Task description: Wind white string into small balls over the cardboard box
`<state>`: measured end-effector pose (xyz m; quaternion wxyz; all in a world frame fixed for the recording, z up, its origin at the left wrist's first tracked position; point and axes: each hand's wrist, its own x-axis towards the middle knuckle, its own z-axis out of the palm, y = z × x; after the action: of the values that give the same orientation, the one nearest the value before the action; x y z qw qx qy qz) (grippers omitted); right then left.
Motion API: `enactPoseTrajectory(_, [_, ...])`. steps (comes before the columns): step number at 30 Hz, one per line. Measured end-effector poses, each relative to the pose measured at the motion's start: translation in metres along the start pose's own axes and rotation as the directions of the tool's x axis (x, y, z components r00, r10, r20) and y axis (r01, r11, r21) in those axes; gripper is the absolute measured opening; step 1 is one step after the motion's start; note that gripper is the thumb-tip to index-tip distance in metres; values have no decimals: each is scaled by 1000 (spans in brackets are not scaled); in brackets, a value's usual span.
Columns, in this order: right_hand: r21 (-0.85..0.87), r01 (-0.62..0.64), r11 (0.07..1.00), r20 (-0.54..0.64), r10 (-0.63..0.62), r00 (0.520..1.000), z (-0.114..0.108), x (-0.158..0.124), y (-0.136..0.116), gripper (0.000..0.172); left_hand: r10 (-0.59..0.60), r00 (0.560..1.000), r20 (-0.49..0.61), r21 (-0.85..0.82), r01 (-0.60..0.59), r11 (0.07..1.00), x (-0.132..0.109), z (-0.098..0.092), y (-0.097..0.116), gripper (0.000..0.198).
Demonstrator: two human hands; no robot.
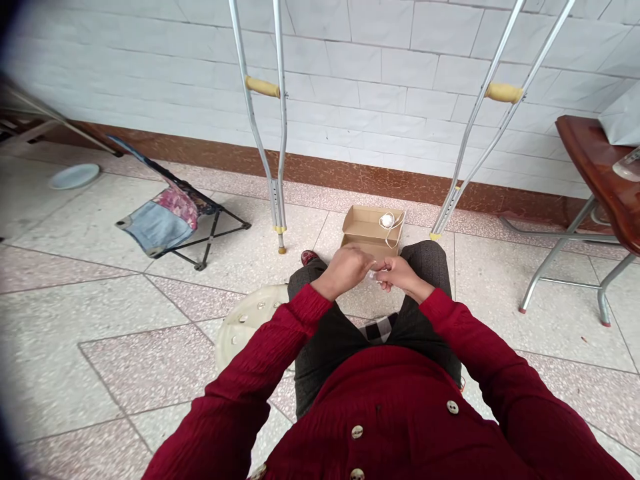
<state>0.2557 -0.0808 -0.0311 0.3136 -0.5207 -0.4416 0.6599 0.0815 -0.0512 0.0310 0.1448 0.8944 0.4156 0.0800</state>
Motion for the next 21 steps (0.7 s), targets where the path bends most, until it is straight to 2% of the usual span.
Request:
enactPoseTrajectory(3, [80, 56, 995, -184, -40, 982, 1, 11, 4, 38, -6, 1000, -11, 11, 6, 1000, -10, 10, 9, 33])
enactPoseTrajectory(7, [71, 139, 988, -274, -115, 955, 4, 18, 3, 30, -49, 997, -59, -133, 41, 990, -27, 31, 8, 32])
enactPoseTrajectory(12, [179, 152, 972, -244, -105, 964, 7, 13, 6, 35, -211, 978, 3, -418, 193, 888, -47, 51, -1, 35])
enactPoseTrajectory(16, [231, 108, 967, -206, -60, 977, 10, 4, 13, 43, -234, 972, 29, -578, 208, 789, -55, 66, -5, 41])
enactPoseTrajectory(21, [299, 39, 953, -93, -12, 996, 12, -8, 12, 47, -248, 967, 54, -698, 214, 684, -58, 81, -7, 43])
